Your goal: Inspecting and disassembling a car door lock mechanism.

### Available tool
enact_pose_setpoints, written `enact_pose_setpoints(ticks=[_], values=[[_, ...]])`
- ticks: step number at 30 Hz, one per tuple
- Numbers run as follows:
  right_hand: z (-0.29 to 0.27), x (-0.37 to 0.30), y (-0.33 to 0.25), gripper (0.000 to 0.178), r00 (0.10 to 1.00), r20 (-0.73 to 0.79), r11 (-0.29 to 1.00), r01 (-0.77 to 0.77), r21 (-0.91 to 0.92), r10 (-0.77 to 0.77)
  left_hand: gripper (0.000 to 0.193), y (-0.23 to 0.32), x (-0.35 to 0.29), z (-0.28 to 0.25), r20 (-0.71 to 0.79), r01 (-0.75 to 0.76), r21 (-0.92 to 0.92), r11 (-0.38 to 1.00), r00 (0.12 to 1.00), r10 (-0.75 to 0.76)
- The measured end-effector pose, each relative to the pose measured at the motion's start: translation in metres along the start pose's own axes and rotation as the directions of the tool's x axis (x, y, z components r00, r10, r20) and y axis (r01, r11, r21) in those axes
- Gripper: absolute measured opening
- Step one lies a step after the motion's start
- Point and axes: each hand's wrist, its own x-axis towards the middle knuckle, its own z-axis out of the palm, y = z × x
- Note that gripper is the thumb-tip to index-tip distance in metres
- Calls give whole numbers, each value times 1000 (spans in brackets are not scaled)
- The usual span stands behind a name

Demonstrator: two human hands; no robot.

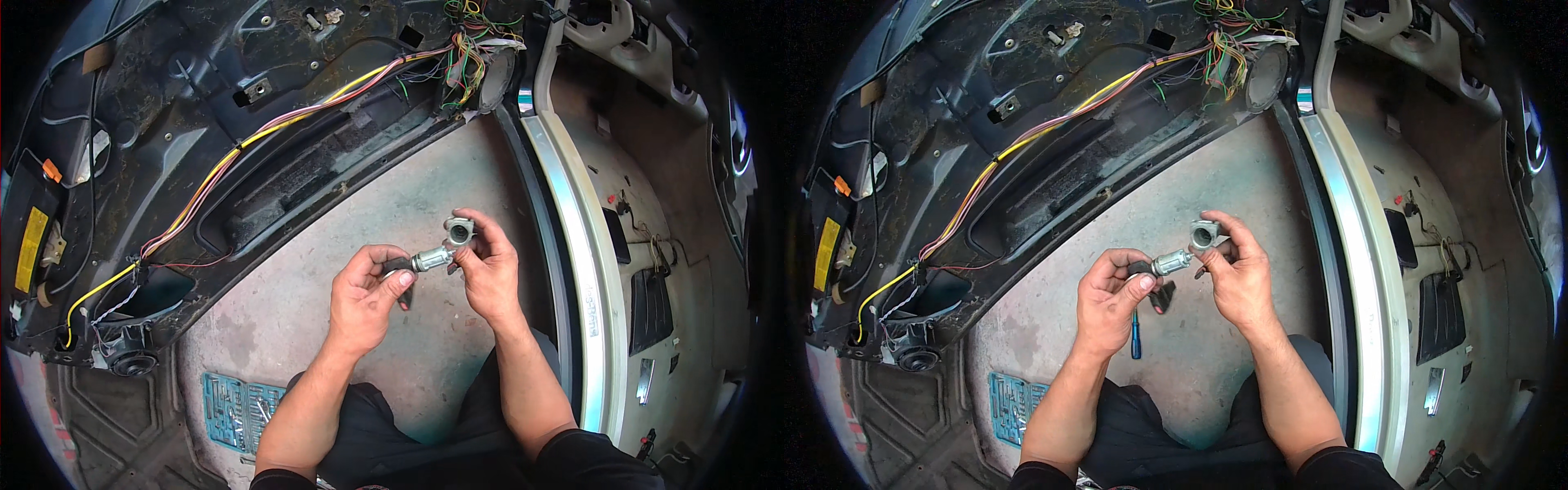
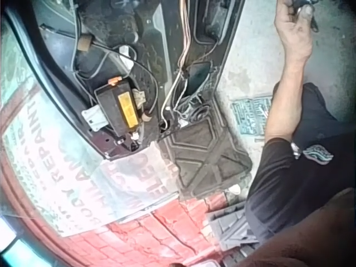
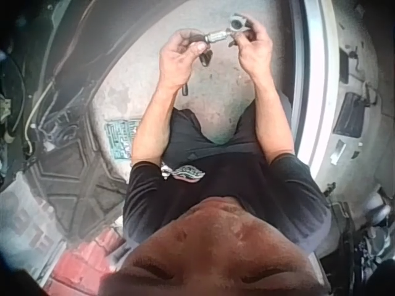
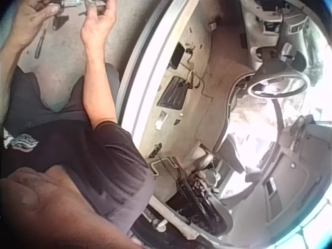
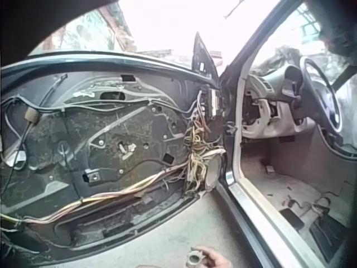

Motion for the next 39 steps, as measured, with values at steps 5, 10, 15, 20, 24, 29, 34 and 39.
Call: enact_pose_setpoints(ticks=[5,10,15,20,24,29,34,39], values=[[-6,0,-8,44,995,87,986,-31,-164,46,21,6,-7,2,-69,-210,391,896,964,256],[-12,1,-16,47,969,217,953,-47,-300,117,20,14,-5,8,98,-478,671,567,815,571],[-13,1,-14,47,953,282,971,-40,-234,107,23,18,-5,15,210,-554,729,402,740,639],[-11,0,-17,49,946,307,962,-20,-273,107,22,16,-5,11,218,-529,767,363,747,628],[-12,0,-21,50,943,306,939,-16,-343,128,18,8,-9,8,-68,-223,665,713,933,354],[-13,-1,-22,50,951,285,924,-1,-383,119,19,-3,4,-10,-192,62,-45,997,979,-70],[-17,1,-23,50,949,295,922,10,-386,114,16,-7,8,-13,-134,95,-262,960,982,-134],[-19,1,-24,49,951,292,916,28,-401,99,15,-6,8,-14,-106,113,-284,952,983,-148]])
